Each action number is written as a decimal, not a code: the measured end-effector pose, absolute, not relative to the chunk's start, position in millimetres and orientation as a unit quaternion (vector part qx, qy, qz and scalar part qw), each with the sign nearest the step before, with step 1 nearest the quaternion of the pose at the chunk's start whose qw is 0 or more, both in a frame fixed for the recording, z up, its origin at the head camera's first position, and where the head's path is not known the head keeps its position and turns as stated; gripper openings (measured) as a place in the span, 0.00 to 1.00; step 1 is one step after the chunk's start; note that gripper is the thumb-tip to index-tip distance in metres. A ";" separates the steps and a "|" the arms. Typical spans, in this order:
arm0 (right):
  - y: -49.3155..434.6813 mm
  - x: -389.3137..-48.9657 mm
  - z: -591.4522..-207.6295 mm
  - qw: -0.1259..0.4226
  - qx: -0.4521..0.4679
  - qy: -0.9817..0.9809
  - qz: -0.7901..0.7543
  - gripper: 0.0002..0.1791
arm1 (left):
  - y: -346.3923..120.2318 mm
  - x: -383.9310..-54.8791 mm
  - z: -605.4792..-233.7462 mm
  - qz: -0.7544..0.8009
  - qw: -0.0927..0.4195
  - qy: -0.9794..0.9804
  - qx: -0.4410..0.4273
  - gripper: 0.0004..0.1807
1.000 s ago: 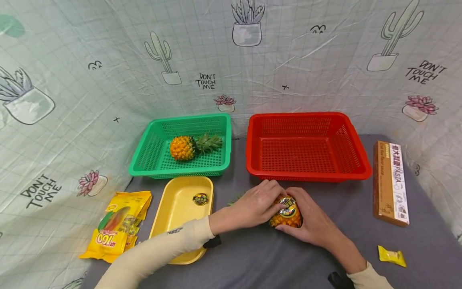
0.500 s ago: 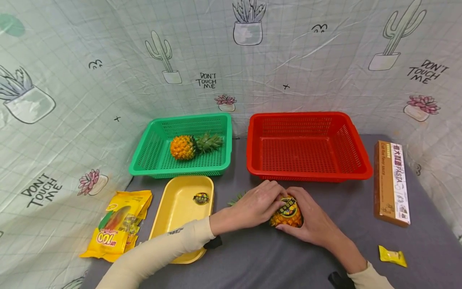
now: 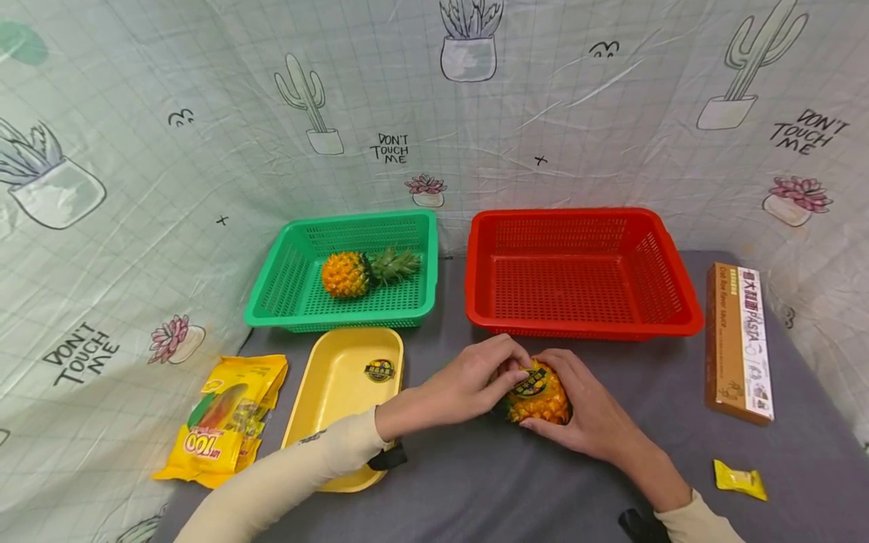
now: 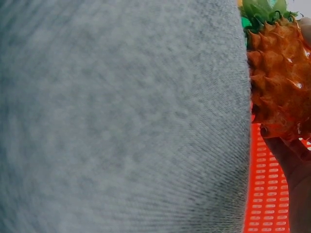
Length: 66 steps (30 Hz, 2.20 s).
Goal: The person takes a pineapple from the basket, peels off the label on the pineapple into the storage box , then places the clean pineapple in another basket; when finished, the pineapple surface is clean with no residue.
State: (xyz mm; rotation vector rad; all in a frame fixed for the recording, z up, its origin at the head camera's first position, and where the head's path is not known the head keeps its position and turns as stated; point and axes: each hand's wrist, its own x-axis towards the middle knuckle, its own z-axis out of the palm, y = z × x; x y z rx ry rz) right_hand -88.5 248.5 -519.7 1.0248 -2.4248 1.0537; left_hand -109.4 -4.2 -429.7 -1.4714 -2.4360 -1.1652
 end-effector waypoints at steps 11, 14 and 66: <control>247.5 -84.0 -518.8 0.132 0.318 -0.874 0.343 0.54 | -61.2 -116.8 -417.2 -0.403 0.009 -0.819 -0.408 0.02; 248.0 -83.4 -518.0 0.127 0.312 -0.878 0.341 0.54 | -82.2 -121.8 -414.2 -0.416 0.008 -0.827 -0.378 0.03; 247.2 -82.7 -515.5 0.110 0.305 -0.882 0.341 0.53 | -200.3 -128.5 -454.2 -0.204 -0.252 -0.907 -0.268 0.08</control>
